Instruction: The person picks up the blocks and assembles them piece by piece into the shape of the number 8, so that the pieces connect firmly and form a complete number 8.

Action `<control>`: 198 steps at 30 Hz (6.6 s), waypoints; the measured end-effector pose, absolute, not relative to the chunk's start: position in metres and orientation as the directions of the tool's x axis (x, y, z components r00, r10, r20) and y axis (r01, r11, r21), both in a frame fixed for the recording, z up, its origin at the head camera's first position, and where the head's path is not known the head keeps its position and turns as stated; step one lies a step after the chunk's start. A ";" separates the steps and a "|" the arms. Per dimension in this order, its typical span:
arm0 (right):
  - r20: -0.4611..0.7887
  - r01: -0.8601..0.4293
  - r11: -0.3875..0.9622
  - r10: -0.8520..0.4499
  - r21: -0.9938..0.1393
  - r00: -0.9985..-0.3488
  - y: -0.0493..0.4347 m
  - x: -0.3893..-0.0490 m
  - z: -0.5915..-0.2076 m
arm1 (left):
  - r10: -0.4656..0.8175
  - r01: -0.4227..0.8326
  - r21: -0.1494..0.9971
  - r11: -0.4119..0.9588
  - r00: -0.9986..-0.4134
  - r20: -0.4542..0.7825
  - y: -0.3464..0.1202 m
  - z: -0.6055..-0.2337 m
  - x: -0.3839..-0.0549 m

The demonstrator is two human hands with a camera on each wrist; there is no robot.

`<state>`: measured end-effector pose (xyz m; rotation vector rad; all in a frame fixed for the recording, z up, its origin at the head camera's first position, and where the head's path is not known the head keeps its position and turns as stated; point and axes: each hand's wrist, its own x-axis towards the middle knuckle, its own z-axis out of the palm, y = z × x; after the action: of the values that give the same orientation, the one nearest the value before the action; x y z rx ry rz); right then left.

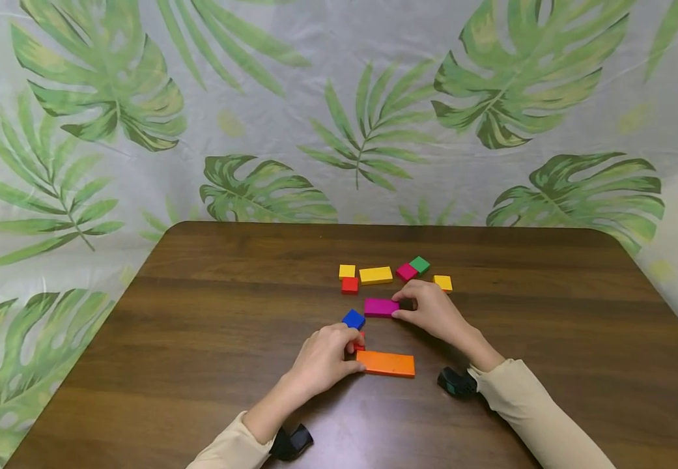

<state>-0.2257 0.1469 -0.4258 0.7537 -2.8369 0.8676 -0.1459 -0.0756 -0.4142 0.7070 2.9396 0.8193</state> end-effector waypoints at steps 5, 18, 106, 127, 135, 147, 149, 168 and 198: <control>0.226 -0.486 0.716 -0.434 -0.501 -0.872 0.145 -0.224 -0.427 | 0.422 0.415 0.498 0.762 -0.901 0.104 -0.075 -0.414 -0.146; 0.215 -0.474 0.713 -0.428 -0.516 -0.878 0.144 -0.224 -0.428 | 0.419 0.409 0.499 0.764 -0.903 0.097 -0.074 -0.413 -0.146; 0.171 -0.430 0.738 -0.404 -0.519 -0.899 0.221 -0.224 -0.423 | 0.415 0.411 0.488 0.771 -0.904 0.105 -0.074 -0.415 -0.143; 0.172 -0.491 0.588 -0.514 -0.643 -0.841 0.211 -0.210 -0.434 | 0.414 0.412 0.490 0.768 -0.903 0.112 -0.073 -0.414 -0.144; 0.194 -0.514 0.544 -0.538 -0.663 -0.820 0.203 -0.206 -0.435 | 0.415 0.413 0.485 0.771 -0.903 0.109 -0.073 -0.413 -0.145; 0.144 -0.491 0.507 -0.578 -0.708 -0.803 0.194 -0.202 -0.431 | 0.412 0.412 0.481 0.774 -0.904 0.113 -0.073 -0.412 -0.145; 0.140 -0.488 0.507 -0.578 -0.711 -0.804 0.193 -0.200 -0.430 | 0.412 0.413 0.480 0.774 -0.904 0.113 -0.073 -0.412 -0.145; 0.135 -0.531 0.529 -0.613 -0.663 -0.779 0.192 -0.197 -0.430 | 0.417 0.416 0.485 0.770 -0.902 0.111 -0.073 -0.411 -0.144; 0.089 -0.509 0.541 -0.622 -0.669 -0.778 0.193 -0.195 -0.425 | 0.419 0.412 0.496 0.765 -0.902 0.102 -0.073 -0.410 -0.144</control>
<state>-0.1946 0.1927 -0.4254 1.0717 -2.8956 1.1703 -0.1440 -0.0727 -0.4103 0.6916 2.9376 0.8198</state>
